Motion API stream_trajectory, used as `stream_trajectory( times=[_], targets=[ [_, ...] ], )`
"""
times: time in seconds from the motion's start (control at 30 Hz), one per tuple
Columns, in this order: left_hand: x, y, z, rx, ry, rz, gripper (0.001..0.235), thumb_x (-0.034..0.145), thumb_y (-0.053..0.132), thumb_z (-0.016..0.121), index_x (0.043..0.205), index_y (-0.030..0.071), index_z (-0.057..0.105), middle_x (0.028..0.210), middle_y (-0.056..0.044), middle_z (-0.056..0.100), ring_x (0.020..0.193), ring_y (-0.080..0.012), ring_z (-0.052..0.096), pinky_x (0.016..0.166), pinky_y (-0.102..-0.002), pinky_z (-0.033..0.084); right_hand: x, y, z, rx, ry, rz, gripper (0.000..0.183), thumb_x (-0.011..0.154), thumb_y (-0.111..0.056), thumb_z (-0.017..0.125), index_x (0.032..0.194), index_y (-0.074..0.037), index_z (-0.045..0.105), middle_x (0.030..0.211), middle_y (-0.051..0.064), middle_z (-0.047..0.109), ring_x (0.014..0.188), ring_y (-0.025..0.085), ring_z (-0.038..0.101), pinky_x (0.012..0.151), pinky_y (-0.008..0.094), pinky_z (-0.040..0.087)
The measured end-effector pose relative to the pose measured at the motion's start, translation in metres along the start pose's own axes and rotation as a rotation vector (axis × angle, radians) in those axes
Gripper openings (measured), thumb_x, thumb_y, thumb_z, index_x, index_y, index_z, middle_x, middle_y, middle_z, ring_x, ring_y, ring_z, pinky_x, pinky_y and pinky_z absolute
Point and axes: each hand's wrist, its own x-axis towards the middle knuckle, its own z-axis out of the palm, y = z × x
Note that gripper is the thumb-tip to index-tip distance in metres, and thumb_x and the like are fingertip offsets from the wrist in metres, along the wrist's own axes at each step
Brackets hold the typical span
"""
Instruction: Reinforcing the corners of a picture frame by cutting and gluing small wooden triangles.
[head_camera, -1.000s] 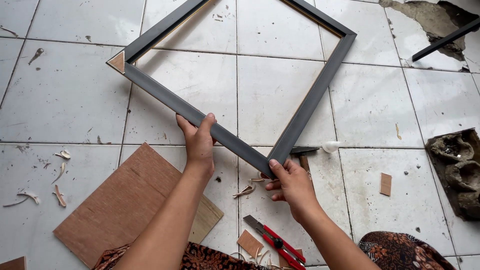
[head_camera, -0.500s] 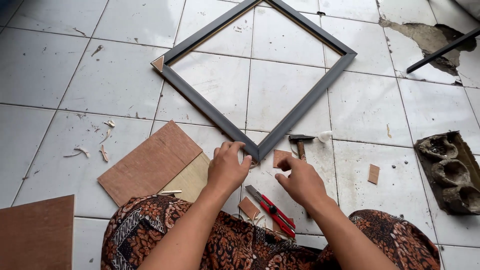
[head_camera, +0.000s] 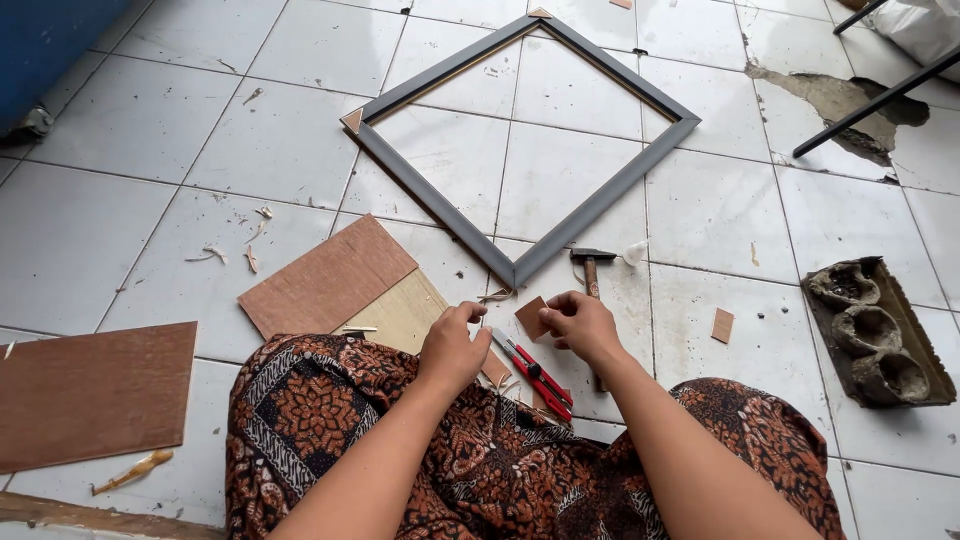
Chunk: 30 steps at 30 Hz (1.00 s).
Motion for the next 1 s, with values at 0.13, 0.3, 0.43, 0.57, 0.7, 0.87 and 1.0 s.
stream_trajectory(
  times=[0.13, 0.3, 0.43, 0.57, 0.7, 0.87, 1.0],
  targets=[
    [0.0, -0.005, 0.006, 0.062, 0.047, 0.027, 0.029, 0.079, 0.018, 0.052, 0.106, 0.008, 0.055, 0.099, -0.013, 0.057, 0.096, -0.0342, 0.057, 0.078, -0.043, 0.047, -0.015, -0.012, -0.002, 0.041, 0.053, -0.02, 0.034, 0.08, -0.012, 0.063, 0.11, 0.0, 0.056, 0.092, 0.017, 0.063, 0.076, 0.023, 0.064, 0.059, 0.03, 0.057],
    [0.012, -0.012, 0.017, 0.372, 0.047, 0.223, 0.03, 0.078, 0.012, 0.052, 0.108, 0.012, 0.053, 0.105, -0.007, 0.052, 0.1, -0.0299, 0.053, 0.074, -0.04, 0.05, -0.071, -0.039, 0.002, -0.644, -0.252, -0.065, 0.057, 0.071, -0.033, 0.068, 0.115, 0.0, 0.05, 0.1, 0.019, 0.063, 0.098, 0.033, 0.06, 0.08, 0.042, 0.052],
    [0.042, -0.017, 0.027, 0.552, 0.009, 0.469, 0.037, 0.077, 0.002, 0.048, 0.111, 0.014, 0.053, 0.11, -0.007, 0.052, 0.103, -0.0281, 0.053, 0.071, -0.038, 0.051, -0.033, 0.018, 0.004, -0.751, -0.174, -0.073, 0.041, 0.067, -0.026, 0.067, 0.102, -0.008, 0.055, 0.085, 0.012, 0.066, 0.085, 0.028, 0.065, 0.067, 0.037, 0.054],
    [0.043, -0.014, 0.033, 0.707, -0.048, 0.606, 0.04, 0.074, -0.001, 0.056, 0.11, 0.016, 0.055, 0.113, -0.005, 0.055, 0.102, -0.0265, 0.054, 0.072, -0.036, 0.052, -0.031, 0.022, -0.015, -0.197, -0.074, 0.203, 0.034, 0.07, -0.021, 0.055, 0.099, -0.001, 0.054, 0.084, 0.017, 0.06, 0.078, 0.028, 0.064, 0.063, 0.039, 0.053],
    [0.054, -0.02, 0.058, 0.735, -0.006, 0.644, 0.015, 0.081, 0.009, 0.059, 0.094, 0.015, 0.061, 0.101, -0.005, 0.06, 0.089, -0.0202, 0.059, 0.066, -0.027, 0.053, -0.046, -0.011, -0.016, 0.173, 0.087, 0.257, 0.036, 0.079, -0.014, 0.047, 0.112, 0.001, 0.05, 0.08, 0.015, 0.058, 0.065, 0.02, 0.057, 0.05, 0.03, 0.052],
    [0.065, -0.017, 0.061, 0.721, 0.131, 0.701, 0.006, 0.082, 0.021, 0.059, 0.083, 0.016, 0.062, 0.09, 0.0, 0.062, 0.079, -0.014, 0.059, 0.056, -0.022, 0.052, -0.027, 0.004, 0.001, 0.024, 0.131, 0.238, 0.034, 0.085, -0.031, 0.044, 0.1, -0.004, 0.056, 0.066, 0.01, 0.055, 0.054, 0.018, 0.054, 0.04, 0.029, 0.048],
    [0.066, -0.012, 0.058, 0.703, 0.161, 0.733, 0.007, 0.081, 0.024, 0.061, 0.08, 0.018, 0.064, 0.088, 0.001, 0.063, 0.077, -0.0138, 0.057, 0.055, -0.022, 0.052, -0.008, 0.022, 0.011, -0.102, 0.071, 0.153, 0.034, 0.087, -0.026, 0.038, 0.1, 0.001, 0.055, 0.078, 0.018, 0.059, 0.069, 0.027, 0.061, 0.054, 0.033, 0.051]
  ],
)
